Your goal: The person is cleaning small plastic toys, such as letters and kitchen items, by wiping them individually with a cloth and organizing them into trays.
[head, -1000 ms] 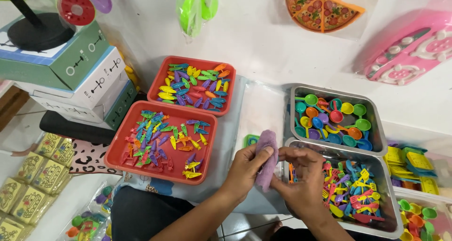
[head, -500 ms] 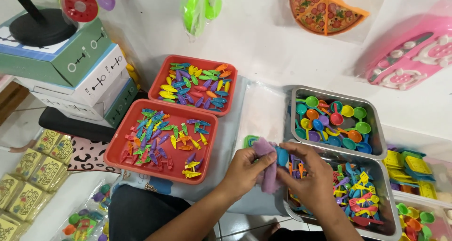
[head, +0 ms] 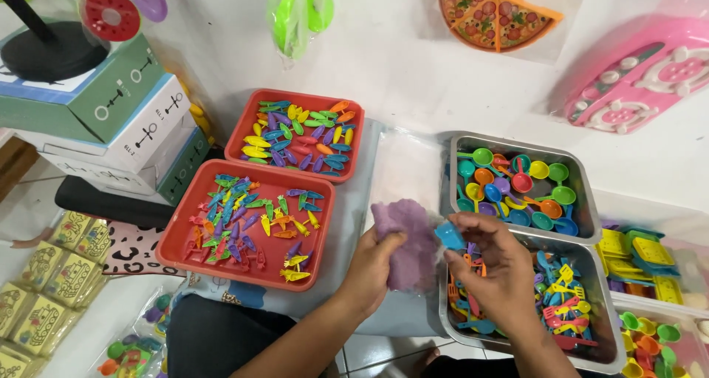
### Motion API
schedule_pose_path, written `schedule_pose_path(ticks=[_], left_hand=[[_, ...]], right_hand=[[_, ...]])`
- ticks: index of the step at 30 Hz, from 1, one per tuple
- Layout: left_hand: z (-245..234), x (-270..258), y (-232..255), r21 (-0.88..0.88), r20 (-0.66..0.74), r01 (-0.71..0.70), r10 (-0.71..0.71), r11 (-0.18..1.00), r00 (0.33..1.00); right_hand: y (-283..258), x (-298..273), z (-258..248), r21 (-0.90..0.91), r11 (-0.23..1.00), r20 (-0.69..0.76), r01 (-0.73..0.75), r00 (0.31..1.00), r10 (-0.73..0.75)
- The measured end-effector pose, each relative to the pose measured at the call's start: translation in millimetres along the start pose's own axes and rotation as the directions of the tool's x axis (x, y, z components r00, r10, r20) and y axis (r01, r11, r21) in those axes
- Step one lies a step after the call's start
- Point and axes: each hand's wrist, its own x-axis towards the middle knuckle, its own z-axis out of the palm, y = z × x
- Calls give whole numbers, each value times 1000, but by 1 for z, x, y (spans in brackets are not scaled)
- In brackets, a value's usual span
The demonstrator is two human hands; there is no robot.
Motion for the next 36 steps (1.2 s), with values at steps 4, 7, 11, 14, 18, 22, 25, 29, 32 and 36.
schedule_pose_path(ticks=[4,7,11,14,18,22,25,29,32,36], left_hand=[[4,-7,2,55,-23,-6,8,998,1000],[4,-9,-3,213,90,-98,80,972,993],[4,-12,-1,416,177,-161,94,895,980],[3,-10,0,649,248,-428,357,629,901],[6,-10,0,602,186,-429,405,673,895],[5,-14,-7,257,259,-332,267,907,928],[0,-6,-11,-27,471,-206,194,978,861],[-1,0,-15,199,237,-250,201,948,951],[0,1,-13,233,265,-359,296,904,918],[10,-11,-1,355,235,-447,384,821,893]], right_hand=[[-13,1,4,-174,984,-18,-28,1000,25],[-12,7,8,-230,967,-12,-110,994,111],[22,3,4,104,948,-40,-301,951,307],[24,3,1,138,944,-65,-300,948,311],[32,1,1,106,940,-74,-326,940,334],[31,3,1,186,937,-146,-297,934,325],[17,6,-1,194,926,-163,-325,920,357],[28,2,0,264,910,-117,-321,926,360],[38,-4,3,214,939,-41,-269,958,284],[34,-6,4,154,957,-43,-244,966,254]])
